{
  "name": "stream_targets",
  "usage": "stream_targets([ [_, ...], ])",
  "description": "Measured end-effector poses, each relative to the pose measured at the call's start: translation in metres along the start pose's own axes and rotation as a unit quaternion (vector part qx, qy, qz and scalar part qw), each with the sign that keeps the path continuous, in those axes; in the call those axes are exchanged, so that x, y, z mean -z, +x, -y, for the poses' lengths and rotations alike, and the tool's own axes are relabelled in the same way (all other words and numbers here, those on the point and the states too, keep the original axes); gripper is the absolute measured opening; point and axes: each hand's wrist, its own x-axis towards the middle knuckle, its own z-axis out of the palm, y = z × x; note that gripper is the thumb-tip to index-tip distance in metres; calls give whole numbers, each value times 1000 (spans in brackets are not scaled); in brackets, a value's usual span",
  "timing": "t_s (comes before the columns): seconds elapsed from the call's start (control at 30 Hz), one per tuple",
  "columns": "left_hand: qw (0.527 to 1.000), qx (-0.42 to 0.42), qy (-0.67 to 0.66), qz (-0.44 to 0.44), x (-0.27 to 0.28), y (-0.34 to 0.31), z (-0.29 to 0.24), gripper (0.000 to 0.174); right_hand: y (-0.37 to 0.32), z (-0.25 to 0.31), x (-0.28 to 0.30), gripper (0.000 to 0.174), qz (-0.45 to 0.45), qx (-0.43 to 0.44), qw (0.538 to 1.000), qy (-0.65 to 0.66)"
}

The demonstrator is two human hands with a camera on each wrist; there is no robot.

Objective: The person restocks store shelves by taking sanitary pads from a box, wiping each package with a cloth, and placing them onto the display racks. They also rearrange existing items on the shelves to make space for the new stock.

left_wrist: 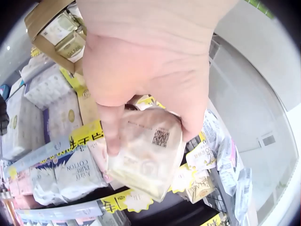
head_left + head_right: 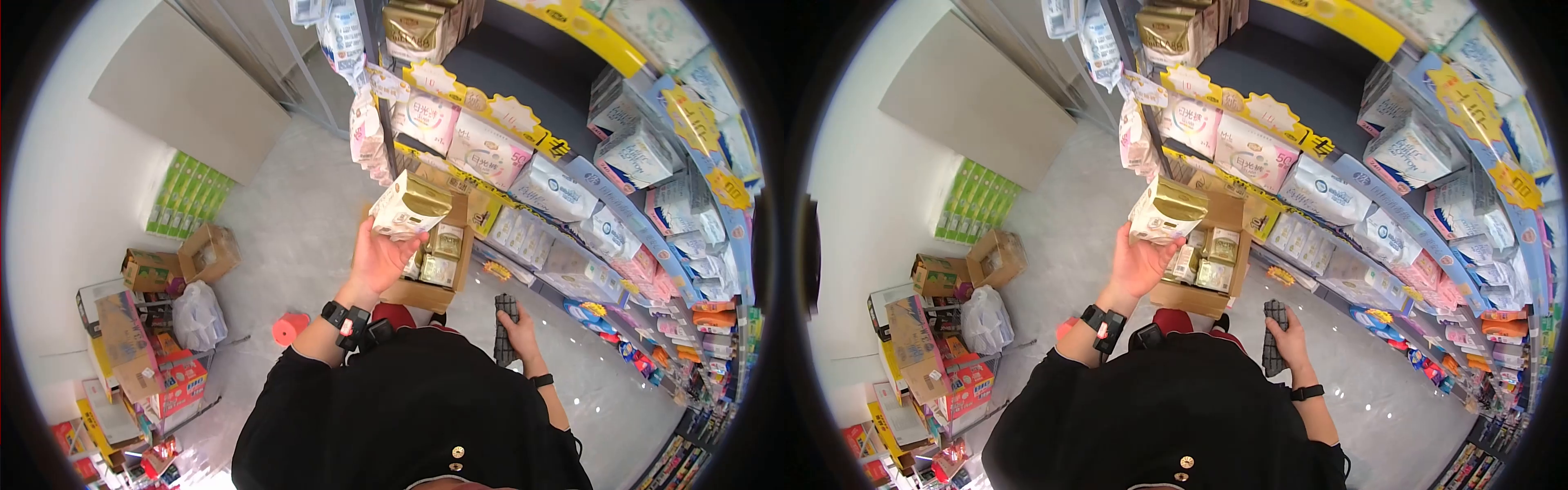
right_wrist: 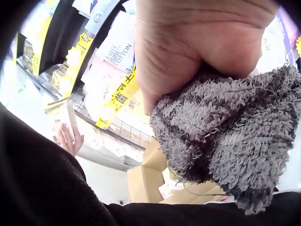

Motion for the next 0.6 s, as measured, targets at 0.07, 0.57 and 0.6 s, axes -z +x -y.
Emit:
stream_targets([
  [0.07, 1000, -6, 17, 3, -9, 0, 2, 62, 3, 3, 4, 60, -13, 22, 1000, 6],
  [0.57, 996, -40, 85, -9, -44, -21, 22, 56, -4, 9, 13, 38, 10, 37, 985, 166],
  [0.6, 992, -39, 116, -19, -43, -23, 23, 57, -4, 12, 13, 36, 22, 36, 981, 190],
])
